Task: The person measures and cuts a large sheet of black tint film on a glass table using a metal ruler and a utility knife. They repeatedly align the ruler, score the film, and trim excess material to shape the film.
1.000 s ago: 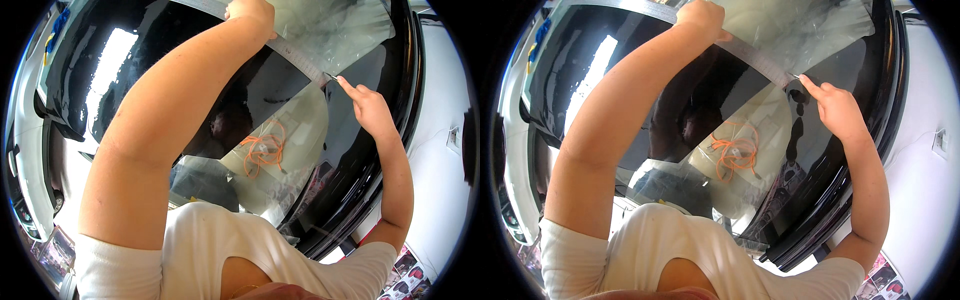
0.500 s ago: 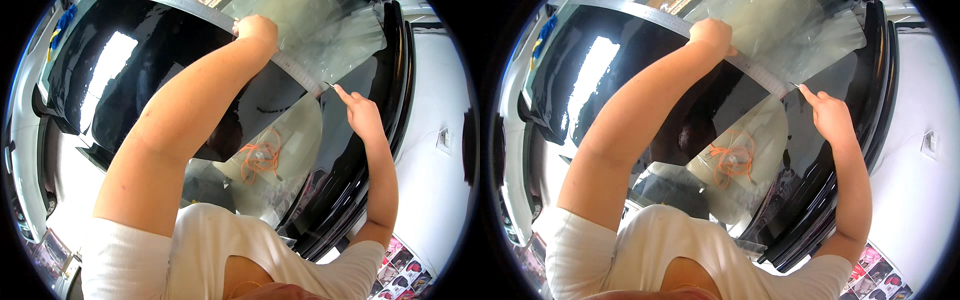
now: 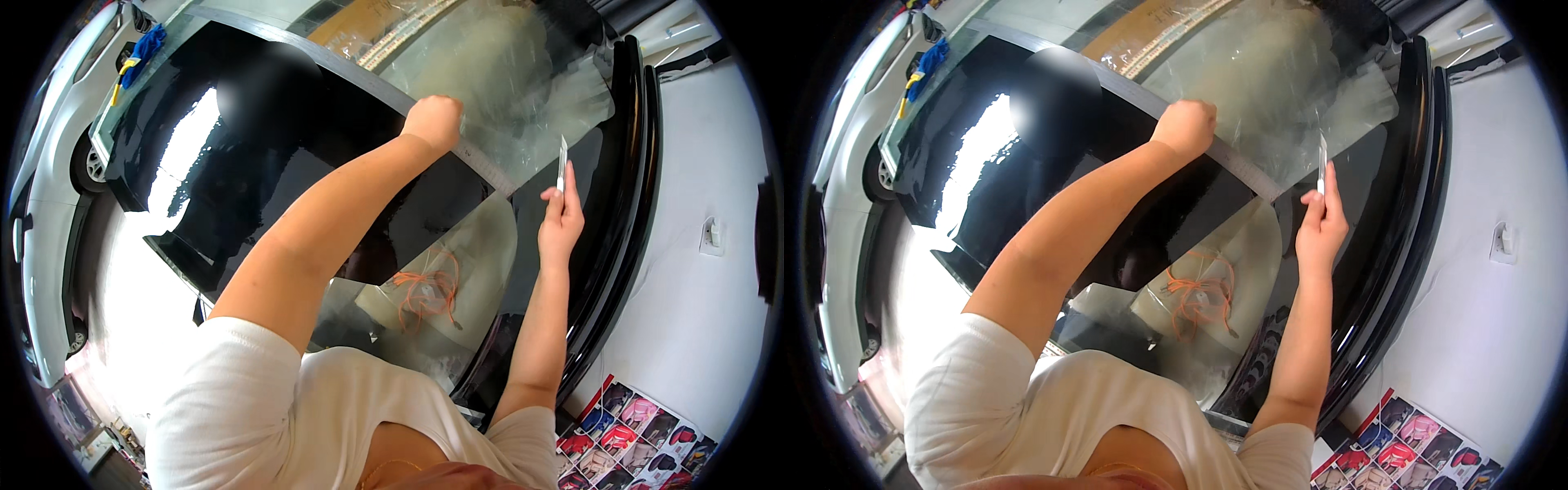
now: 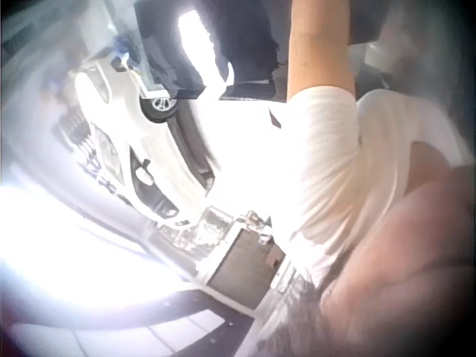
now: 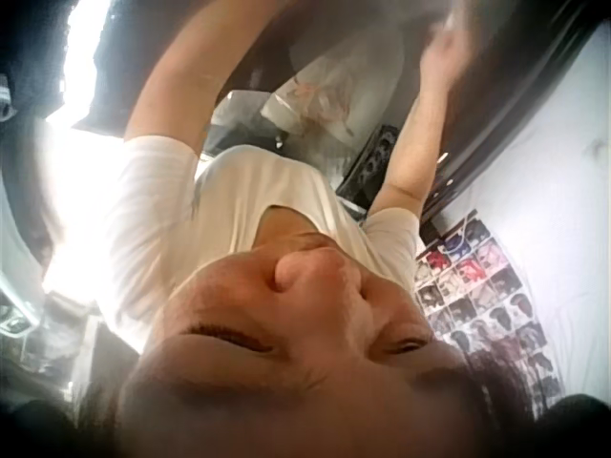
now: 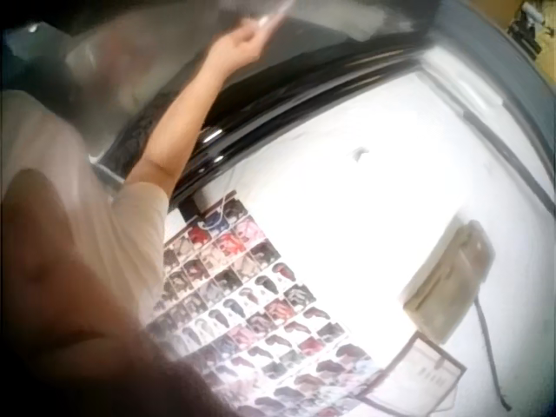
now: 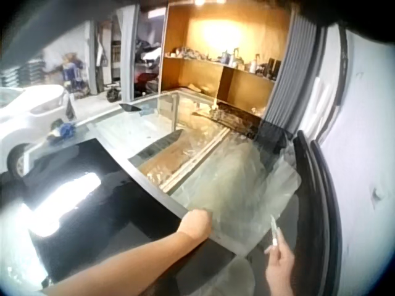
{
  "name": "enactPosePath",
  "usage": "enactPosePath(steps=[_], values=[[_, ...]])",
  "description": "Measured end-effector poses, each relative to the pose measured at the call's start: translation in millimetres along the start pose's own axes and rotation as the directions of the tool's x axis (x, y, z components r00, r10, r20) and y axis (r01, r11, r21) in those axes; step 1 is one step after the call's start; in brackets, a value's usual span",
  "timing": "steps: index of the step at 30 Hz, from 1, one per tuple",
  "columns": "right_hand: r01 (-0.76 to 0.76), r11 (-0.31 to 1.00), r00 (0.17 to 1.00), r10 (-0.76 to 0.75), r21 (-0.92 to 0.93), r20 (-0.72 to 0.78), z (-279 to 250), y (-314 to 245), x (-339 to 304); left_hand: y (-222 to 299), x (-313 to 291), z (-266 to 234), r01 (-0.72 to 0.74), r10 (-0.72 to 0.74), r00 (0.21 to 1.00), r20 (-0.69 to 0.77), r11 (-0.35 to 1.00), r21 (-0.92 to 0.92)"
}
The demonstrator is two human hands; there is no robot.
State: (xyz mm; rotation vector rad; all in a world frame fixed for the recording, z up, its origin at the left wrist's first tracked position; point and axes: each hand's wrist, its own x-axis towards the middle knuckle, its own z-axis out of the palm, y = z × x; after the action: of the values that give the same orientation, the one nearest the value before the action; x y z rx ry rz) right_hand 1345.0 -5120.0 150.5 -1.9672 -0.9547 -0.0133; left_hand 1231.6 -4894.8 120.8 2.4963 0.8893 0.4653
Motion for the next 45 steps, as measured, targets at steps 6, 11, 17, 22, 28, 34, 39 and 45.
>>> enactPosePath(steps=[6,11,17,22,28,34,39,45], values=[[-0.088,0.979,0.986,0.111,0.184,-0.122,-27,1,-57,-48,-51,-127,-0.063,-0.155,0.879,-0.451,0.899,-0.433],[-0.101,0.954,0.969,0.158,0.282,-0.188,-50,-16,-98,-200,-246,-299,0.337,0.081,0.650,-0.756,0.861,0.382],[-0.197,0.945,0.975,0.217,0.260,-0.049,-29,29,-137,-267,-729,-315,0.970,-0.688,-0.143,-0.711,-0.241,0.037],[-0.046,0.972,0.999,0.042,0.231,0.020,10,-32,-139,-204,-912,-216,0.759,-0.711,-0.626,-0.320,-0.650,-0.038],[0.126,0.974,0.985,-0.145,0.186,0.092,46,-115,-165,-281,-895,-167,0.933,-0.814,-0.353,-0.462,-0.270,-0.239],[0.111,0.994,0.988,-0.112,0.016,0.111,53,-133,-183,-322,-703,-219,0.884,-0.831,0.090,-0.549,0.321,-0.340],[-0.115,0.990,0.985,0.102,0.085,0.139,72,-105,-209,-323,-565,-209,0.553,-0.969,0.218,0.116,0.025,-0.833],[-0.056,0.984,0.978,0.089,-0.171,0.188,105,-127,-209,-340,-458,-186,0.378,-0.921,0.388,-0.019,0.178,-0.908]])
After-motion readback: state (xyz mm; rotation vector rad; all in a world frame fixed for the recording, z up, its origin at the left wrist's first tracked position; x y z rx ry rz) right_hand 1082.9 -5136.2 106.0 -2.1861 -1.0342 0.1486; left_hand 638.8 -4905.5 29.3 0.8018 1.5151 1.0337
